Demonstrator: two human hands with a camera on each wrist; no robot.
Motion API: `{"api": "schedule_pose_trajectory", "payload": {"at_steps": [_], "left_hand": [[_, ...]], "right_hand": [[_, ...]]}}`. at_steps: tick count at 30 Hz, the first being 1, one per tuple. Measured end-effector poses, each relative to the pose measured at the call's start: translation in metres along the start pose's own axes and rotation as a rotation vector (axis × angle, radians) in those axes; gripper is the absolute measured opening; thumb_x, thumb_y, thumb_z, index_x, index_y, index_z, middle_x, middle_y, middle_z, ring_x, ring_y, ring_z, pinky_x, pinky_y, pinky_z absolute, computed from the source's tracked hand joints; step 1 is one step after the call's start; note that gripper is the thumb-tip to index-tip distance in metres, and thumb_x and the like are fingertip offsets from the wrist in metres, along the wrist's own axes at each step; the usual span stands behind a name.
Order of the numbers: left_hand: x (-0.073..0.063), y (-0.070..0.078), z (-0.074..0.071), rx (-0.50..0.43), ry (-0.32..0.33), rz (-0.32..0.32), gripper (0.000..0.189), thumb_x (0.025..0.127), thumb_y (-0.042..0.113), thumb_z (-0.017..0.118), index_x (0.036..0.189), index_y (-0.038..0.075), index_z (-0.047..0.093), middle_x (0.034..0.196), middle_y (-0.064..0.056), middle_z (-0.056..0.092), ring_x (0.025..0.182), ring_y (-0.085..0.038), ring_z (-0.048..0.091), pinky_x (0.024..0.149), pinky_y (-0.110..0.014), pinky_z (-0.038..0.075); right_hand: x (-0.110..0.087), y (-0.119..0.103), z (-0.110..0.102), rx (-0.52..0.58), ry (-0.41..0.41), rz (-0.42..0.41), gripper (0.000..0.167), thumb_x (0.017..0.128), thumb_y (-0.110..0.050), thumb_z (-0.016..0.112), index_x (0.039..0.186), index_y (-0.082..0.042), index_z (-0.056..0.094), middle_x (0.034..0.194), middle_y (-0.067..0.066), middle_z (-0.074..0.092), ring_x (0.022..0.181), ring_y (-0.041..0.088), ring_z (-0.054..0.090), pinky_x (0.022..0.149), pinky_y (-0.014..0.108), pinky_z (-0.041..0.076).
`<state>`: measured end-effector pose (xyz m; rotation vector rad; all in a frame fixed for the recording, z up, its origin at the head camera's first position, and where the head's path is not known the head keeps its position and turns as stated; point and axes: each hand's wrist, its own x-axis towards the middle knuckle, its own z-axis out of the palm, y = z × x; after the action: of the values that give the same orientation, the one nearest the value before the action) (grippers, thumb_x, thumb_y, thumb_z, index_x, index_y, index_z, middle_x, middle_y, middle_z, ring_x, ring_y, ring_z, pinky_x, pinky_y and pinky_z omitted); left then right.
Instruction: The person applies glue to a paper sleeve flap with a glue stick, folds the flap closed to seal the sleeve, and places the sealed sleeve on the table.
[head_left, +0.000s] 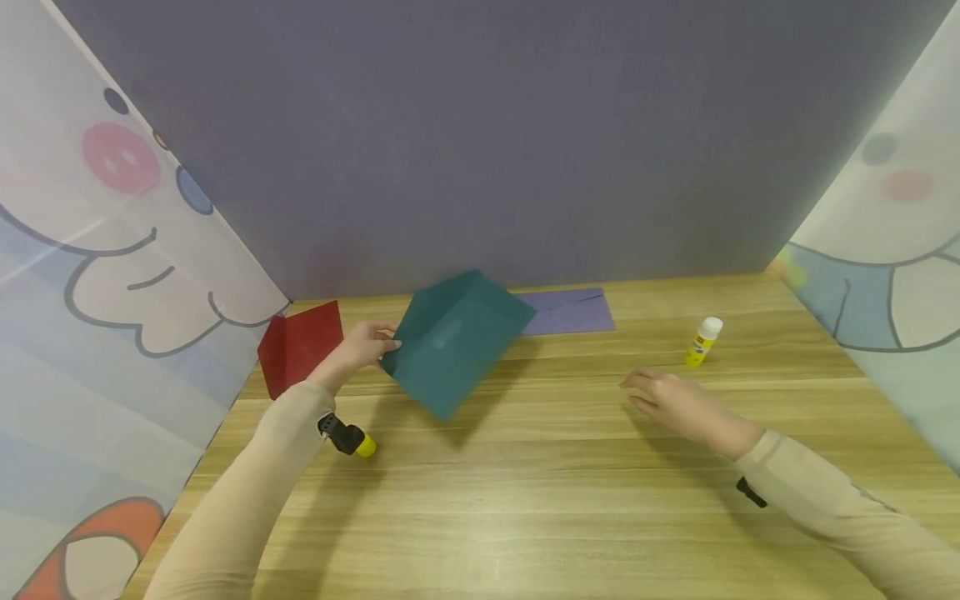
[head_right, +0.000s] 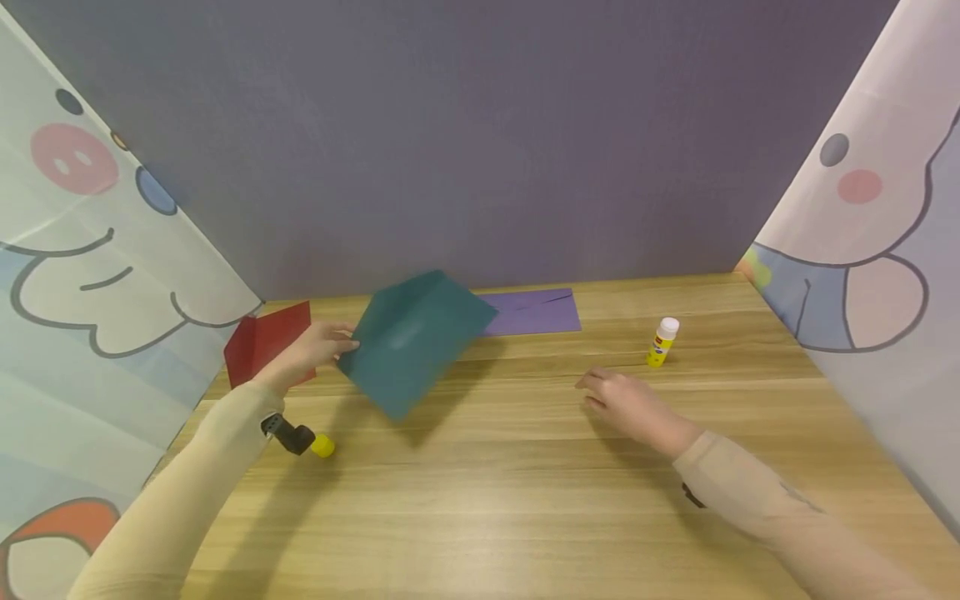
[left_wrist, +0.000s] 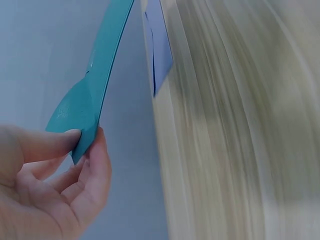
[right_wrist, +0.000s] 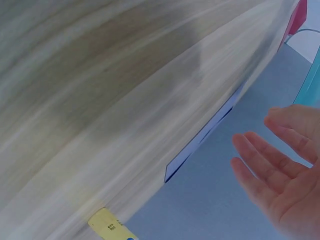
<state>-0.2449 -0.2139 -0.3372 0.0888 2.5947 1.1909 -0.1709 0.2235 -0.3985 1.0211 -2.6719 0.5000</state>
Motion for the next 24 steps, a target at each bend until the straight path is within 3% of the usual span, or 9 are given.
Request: {"api": "schedule_pose_trajectory", "payload": {"at_steps": [4, 13, 18, 24], "left_hand": [[0.001, 0.015, 0.011, 0.018, -0.046, 0.018, 0.038, 0.09, 0.007, 0.049, 0.126, -0.005, 0.042, 0.116, -0.03, 0.049, 0.087, -0.027, 0.056, 0.065, -0.033, 0.05], [0.008, 0.034, 0.032, 0.038, -0.135, 0.058, 0.033, 0.09, 0.008, 0.049, 0.122, 0.001, 0.047, 0.12, -0.024, 0.049, 0.096, -0.027, 0.052, 0.065, -0.033, 0.047], [0.015, 0.041, 0.047, 0.059, -0.182, 0.113, 0.027, 0.09, 0.007, 0.049, 0.116, 0.001, 0.051, 0.109, -0.021, 0.056, 0.079, -0.019, 0.054, 0.057, -0.028, 0.044], [0.022, 0.048, 0.067, 0.083, -0.237, 0.116, 0.027, 0.09, 0.006, 0.049, 0.115, 0.001, 0.051, 0.105, -0.018, 0.057, 0.066, -0.013, 0.046, 0.055, -0.024, 0.039]], "right_hand": [[0.0, -0.003, -0.004, 0.008, 0.006, 0.011, 0.022, 0.074, 0.002, 0.066, 0.095, 0.003, 0.061, 0.092, 0.014, 0.061, 0.08, 0.028, 0.061, 0.066, 0.034, 0.052], [0.0, -0.006, -0.012, -0.035, 0.088, -0.078, 0.026, 0.067, 0.004, 0.07, 0.093, 0.003, 0.062, 0.09, 0.012, 0.061, 0.076, 0.026, 0.062, 0.061, 0.032, 0.052], [0.001, -0.007, -0.015, -0.041, 0.134, -0.103, 0.03, 0.064, 0.006, 0.072, 0.092, 0.002, 0.062, 0.088, 0.012, 0.061, 0.072, 0.024, 0.062, 0.058, 0.03, 0.052], [0.001, -0.008, -0.019, -0.05, 0.163, -0.112, 0.031, 0.062, 0.006, 0.073, 0.091, 0.003, 0.062, 0.088, 0.013, 0.061, 0.072, 0.026, 0.062, 0.058, 0.031, 0.052]]}}
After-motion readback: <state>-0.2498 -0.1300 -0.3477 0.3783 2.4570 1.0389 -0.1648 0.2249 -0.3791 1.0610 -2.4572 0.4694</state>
